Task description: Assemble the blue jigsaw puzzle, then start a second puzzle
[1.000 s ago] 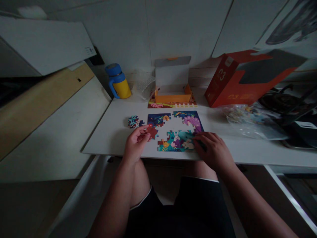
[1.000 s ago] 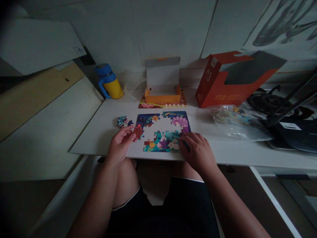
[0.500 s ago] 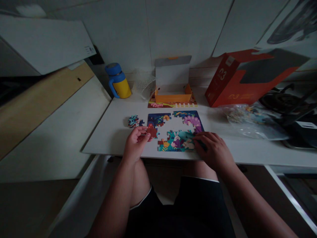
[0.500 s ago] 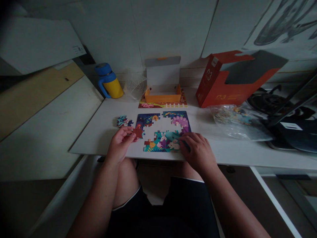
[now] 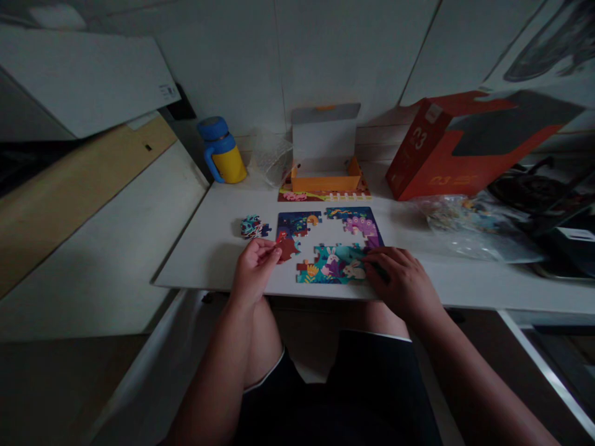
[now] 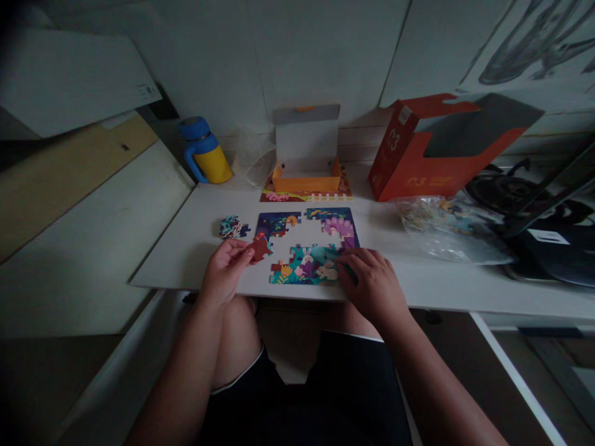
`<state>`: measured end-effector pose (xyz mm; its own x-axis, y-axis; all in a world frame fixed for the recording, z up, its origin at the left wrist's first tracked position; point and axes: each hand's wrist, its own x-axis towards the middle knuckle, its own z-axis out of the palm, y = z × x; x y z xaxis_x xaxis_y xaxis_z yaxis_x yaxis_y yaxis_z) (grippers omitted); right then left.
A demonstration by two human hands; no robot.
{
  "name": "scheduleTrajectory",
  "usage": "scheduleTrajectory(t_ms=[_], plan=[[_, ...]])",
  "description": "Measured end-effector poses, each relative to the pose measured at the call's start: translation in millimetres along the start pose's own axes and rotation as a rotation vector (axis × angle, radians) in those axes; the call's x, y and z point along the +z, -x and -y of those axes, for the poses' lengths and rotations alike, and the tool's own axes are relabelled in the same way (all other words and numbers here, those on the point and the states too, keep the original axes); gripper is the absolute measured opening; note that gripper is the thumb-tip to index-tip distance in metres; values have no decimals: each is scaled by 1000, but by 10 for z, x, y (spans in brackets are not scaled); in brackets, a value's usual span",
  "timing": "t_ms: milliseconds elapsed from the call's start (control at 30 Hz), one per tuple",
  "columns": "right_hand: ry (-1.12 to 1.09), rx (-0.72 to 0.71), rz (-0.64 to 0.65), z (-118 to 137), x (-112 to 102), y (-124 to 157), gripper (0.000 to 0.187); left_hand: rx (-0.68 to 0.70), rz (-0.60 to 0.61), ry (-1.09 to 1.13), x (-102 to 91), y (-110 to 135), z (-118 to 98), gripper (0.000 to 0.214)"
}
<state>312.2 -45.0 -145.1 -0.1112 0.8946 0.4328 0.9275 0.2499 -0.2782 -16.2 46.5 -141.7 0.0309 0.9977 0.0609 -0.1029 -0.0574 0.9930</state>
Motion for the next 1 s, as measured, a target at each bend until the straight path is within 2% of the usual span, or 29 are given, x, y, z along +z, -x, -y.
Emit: scheduleTrajectory(t_ms=[733, 1000], plan=[[4, 5, -13, 14, -3, 5, 18, -10, -33, 61, 31, 1, -83, 43], [1, 3, -16, 12, 0, 9, 16, 2, 4, 82, 34, 25, -134, 57]])
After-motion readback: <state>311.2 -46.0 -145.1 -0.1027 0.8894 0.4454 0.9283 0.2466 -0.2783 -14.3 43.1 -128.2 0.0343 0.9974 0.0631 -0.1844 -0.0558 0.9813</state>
